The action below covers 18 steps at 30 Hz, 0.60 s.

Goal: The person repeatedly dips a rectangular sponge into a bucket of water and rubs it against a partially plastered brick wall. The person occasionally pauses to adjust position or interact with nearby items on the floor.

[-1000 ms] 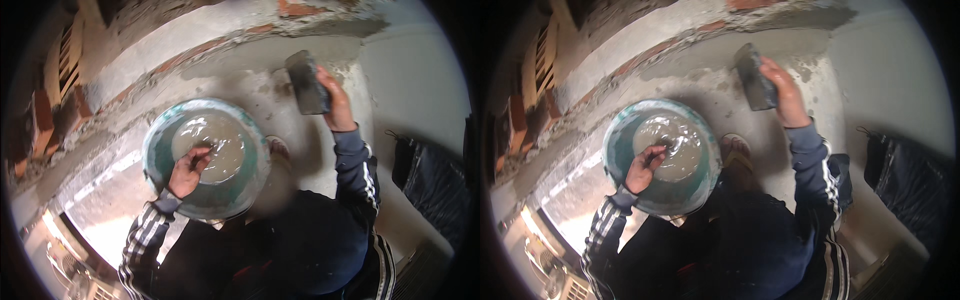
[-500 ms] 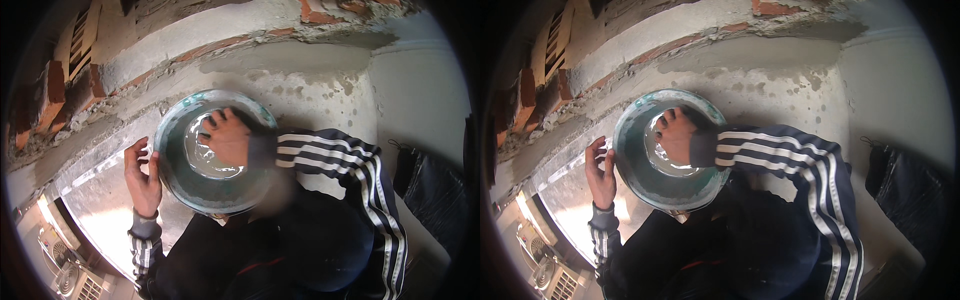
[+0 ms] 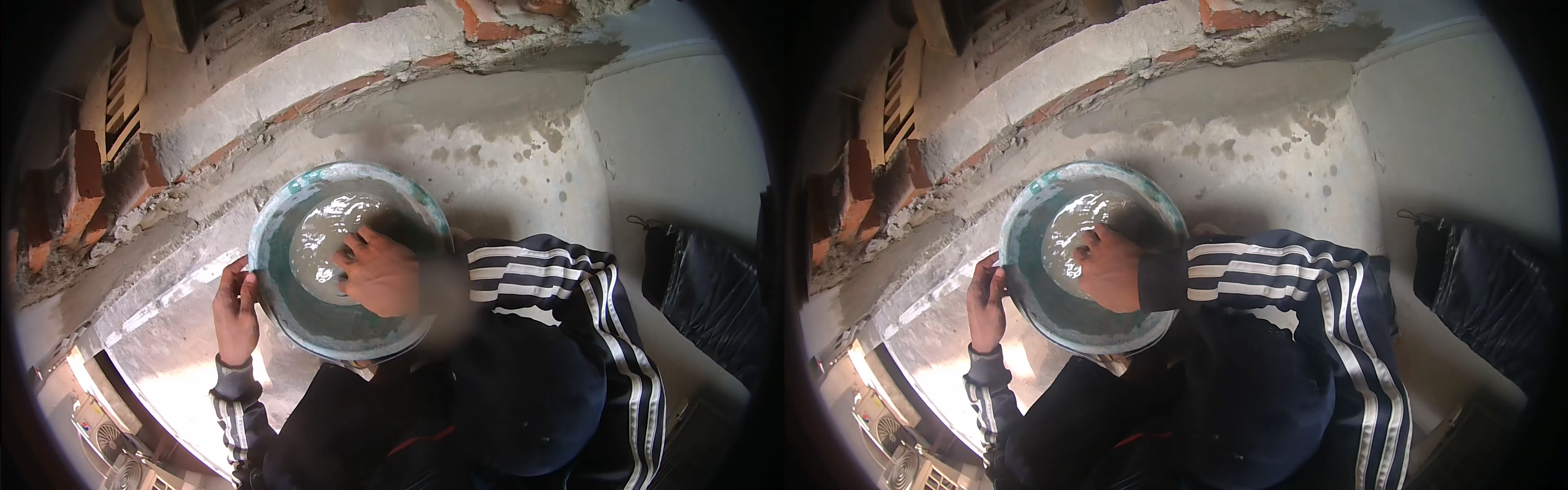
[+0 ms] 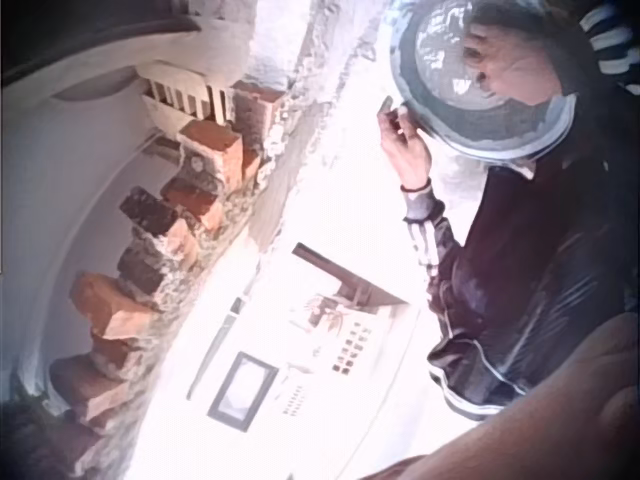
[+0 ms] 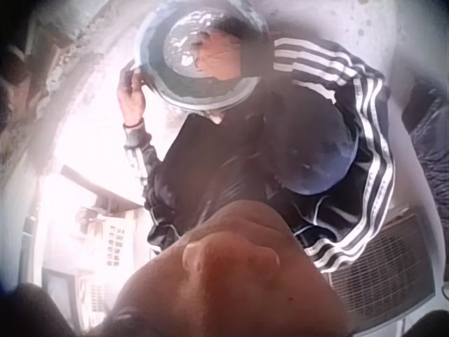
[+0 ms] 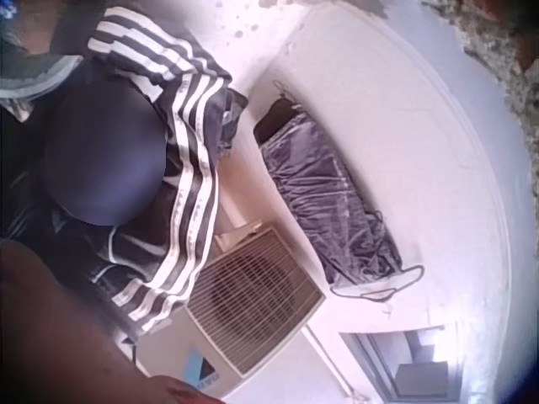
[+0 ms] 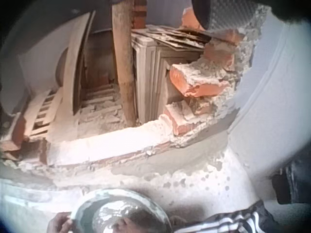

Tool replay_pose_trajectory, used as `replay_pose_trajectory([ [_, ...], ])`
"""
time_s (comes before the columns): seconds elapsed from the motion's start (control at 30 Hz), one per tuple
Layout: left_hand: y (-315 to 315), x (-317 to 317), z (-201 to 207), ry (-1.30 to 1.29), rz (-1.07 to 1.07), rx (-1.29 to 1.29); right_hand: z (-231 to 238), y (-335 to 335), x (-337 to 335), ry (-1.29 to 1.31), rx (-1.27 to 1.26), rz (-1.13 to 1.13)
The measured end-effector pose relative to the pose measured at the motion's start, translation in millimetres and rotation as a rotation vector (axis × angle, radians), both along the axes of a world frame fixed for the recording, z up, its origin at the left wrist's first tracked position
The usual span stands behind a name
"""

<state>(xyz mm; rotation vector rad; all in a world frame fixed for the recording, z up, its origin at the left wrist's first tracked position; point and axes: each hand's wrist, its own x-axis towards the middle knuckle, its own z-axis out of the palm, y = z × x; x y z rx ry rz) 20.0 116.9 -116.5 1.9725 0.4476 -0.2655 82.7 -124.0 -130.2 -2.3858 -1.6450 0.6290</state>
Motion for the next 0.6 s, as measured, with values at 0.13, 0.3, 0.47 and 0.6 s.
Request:
replay_pose_trajectory([
  [0.13, -0.4, -4.6, -2.4, -0.010, 0.033, -0.008, 6.9, -8.8, 3.6, -0.127, 0.269, -0.029],
  [0.3, 0.9, -2.7, -3.9, 0.042, 0.051, -0.042, 24.7, -33.5, 23.3, 0.176, 0.278, -0.022],
  [0.47, 2.0, -12.2, 5.6, 0.076, 0.025, 0.046, 56.7, -61.9, 67.7, 0.291, 0.571, -0.205],
  [0.6, 2.4, -24.6, 8.0, 0.082, 0.078, -0.021, 42.0, -99.8, 119.8, -0.364, 0.361, -0.289],
])
